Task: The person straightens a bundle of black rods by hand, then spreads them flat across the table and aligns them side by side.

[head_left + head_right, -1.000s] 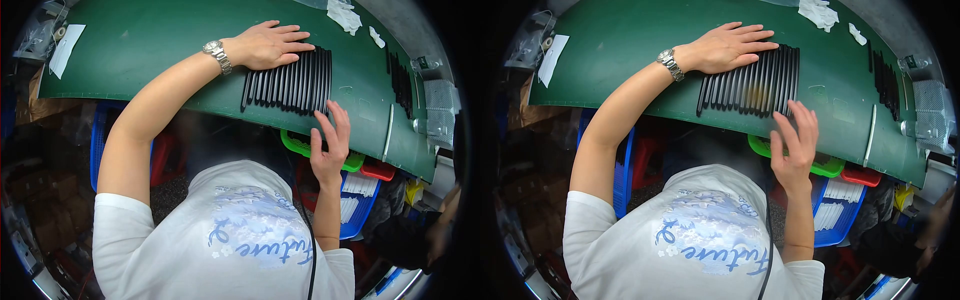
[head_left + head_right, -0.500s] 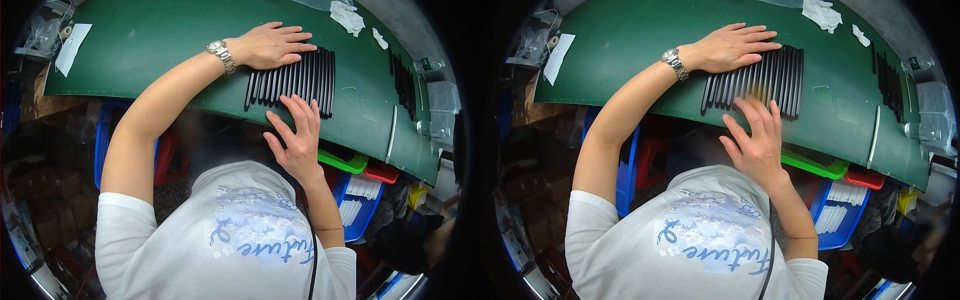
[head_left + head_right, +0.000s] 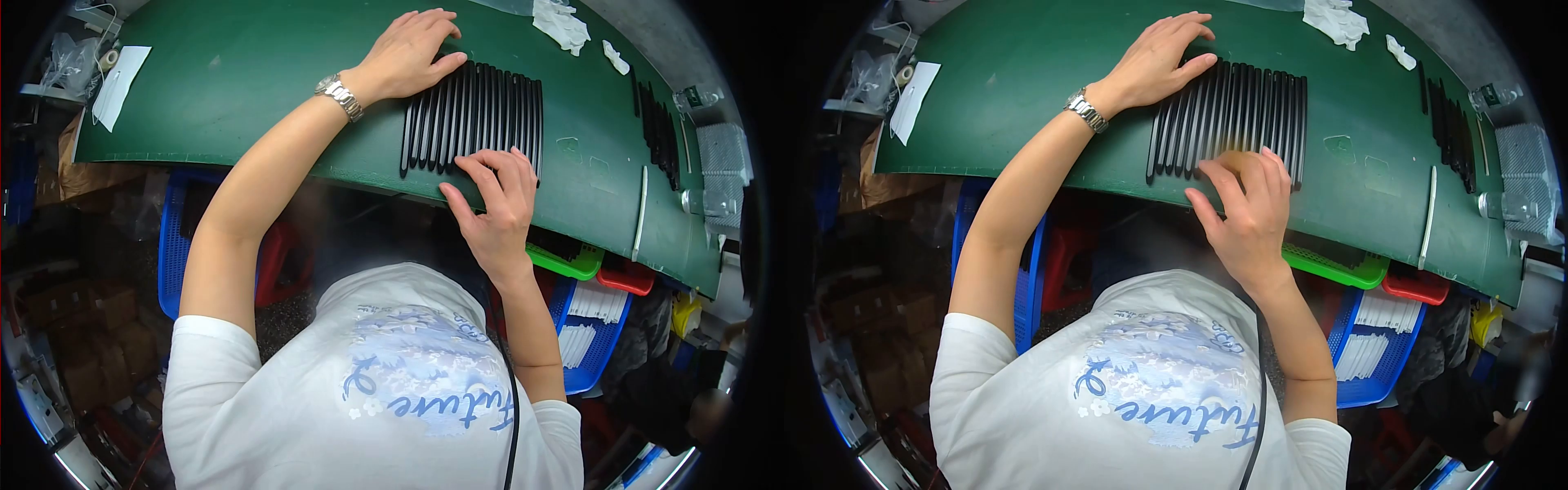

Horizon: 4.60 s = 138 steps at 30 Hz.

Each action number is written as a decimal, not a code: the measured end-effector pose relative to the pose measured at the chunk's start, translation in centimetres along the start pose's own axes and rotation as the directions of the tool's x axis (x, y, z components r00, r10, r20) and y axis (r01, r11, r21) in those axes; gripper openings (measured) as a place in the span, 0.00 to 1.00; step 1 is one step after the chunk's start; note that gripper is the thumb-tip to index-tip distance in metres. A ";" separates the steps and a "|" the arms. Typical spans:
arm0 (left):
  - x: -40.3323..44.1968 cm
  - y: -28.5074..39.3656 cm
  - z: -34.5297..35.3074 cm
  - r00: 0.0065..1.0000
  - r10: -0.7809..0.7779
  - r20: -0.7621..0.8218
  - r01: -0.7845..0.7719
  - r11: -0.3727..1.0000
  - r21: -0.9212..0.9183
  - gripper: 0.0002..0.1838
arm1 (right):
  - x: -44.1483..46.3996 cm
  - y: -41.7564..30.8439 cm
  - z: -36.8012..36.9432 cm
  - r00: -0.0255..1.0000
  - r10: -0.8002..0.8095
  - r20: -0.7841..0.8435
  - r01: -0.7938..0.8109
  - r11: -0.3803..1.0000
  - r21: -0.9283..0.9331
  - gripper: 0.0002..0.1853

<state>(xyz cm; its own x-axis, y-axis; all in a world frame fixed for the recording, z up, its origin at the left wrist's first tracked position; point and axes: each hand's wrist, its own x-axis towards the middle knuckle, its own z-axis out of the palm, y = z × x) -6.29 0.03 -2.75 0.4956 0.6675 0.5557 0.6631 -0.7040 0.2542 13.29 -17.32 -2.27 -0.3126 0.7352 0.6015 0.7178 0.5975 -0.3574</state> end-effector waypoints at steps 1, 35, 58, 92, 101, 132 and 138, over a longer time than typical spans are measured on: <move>-0.3 -0.1 0.0 1.000 -0.011 0.019 0.011 1.000 -0.004 0.19 | 0.2 0.1 0.2 1.000 -0.003 0.006 0.003 1.000 -0.005 0.18; -8.7 20.7 2.5 0.851 0.519 -0.084 -0.431 0.596 -0.678 0.11 | -12.5 6.6 -7.9 0.891 0.388 -0.233 -0.396 0.918 0.015 0.10; -8.9 20.3 -15.4 0.969 0.067 -0.238 -0.187 -0.430 -0.883 0.15 | 3.5 9.7 -5.5 0.961 0.069 0.267 -0.071 0.997 -0.002 0.26; -9.1 19.6 -15.8 0.932 0.161 -0.324 -0.242 -0.387 -0.890 0.16 | 3.7 13.1 -4.2 0.902 -0.002 0.431 0.114 0.966 -0.233 0.32; -8.3 16.6 -16.2 0.964 0.163 -0.208 -0.175 -0.195 -0.965 0.16 | 5.6 13.5 -3.9 0.930 -0.007 0.367 0.072 0.984 -0.165 0.32; -0.7 3.5 1.9 0.934 0.186 0.305 -0.216 0.974 0.068 0.29 | 7.6 14.1 -1.5 0.877 -0.061 0.477 0.220 0.933 -0.284 0.37; 0.5 4.8 3.5 0.937 0.200 0.287 -0.239 0.965 0.105 0.30 | 6.6 15.6 -2.7 0.889 -0.022 0.457 0.176 0.938 -0.297 0.37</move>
<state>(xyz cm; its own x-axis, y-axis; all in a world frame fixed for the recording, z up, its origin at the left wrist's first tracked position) -0.91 -2.14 -4.05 0.7583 0.5537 0.3440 0.5807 -0.8136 0.0296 24.14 -4.00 -1.91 -0.5778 0.7871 0.2161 0.8037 0.5947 -0.0172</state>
